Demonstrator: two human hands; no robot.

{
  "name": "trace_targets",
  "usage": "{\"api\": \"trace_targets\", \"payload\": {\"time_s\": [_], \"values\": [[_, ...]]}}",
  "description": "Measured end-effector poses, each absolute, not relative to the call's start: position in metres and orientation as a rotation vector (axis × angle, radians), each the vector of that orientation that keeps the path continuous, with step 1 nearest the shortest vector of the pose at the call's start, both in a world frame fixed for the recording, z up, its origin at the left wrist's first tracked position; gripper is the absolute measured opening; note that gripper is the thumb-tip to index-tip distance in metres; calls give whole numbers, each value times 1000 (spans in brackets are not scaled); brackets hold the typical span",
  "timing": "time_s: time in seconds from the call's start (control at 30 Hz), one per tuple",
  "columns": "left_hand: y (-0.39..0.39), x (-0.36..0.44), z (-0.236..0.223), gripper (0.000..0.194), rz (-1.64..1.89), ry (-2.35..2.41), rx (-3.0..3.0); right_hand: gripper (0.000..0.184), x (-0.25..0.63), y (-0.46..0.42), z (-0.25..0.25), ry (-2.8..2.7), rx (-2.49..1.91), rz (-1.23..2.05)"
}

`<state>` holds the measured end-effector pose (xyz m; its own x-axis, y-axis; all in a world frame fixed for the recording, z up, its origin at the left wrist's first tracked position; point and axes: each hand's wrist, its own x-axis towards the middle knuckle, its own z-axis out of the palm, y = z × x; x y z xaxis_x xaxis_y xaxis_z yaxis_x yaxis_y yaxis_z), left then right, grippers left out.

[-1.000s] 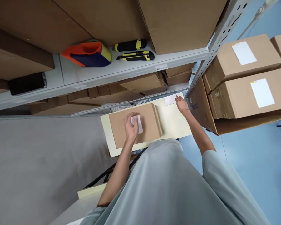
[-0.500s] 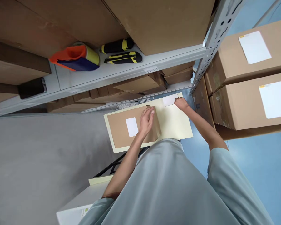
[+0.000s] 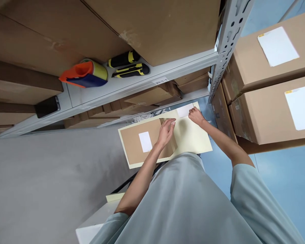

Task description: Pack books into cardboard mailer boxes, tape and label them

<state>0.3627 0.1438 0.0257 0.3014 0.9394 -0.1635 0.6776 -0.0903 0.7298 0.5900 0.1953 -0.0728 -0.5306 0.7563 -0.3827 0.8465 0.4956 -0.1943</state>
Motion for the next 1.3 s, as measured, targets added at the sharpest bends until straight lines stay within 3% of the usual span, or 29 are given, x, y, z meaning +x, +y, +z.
{"api": "trace_targets", "payload": {"time_s": [0.17,0.4,0.6,0.77,0.87,1.1,1.3], "values": [[163,368,8,52,352,1428,1846,45,592,196,-68,2470,1544,-485],[177,373,-5,44,296,1395,1844,40,602,207,-67,2449,1472,-642],[177,372,-18,41,278,1436,1766,30,600,194,-72,2212,2020,-1020],[182,370,-30,41,282,1442,1701,33,594,186,-80,2212,2195,-999],[186,370,-34,41,275,1434,1708,47,594,188,-86,2256,2061,-955],[186,373,-34,39,227,1388,1726,46,601,198,-88,2280,1689,-835],[182,375,-29,37,209,1363,1712,44,598,208,-78,2282,1657,-828]]}}
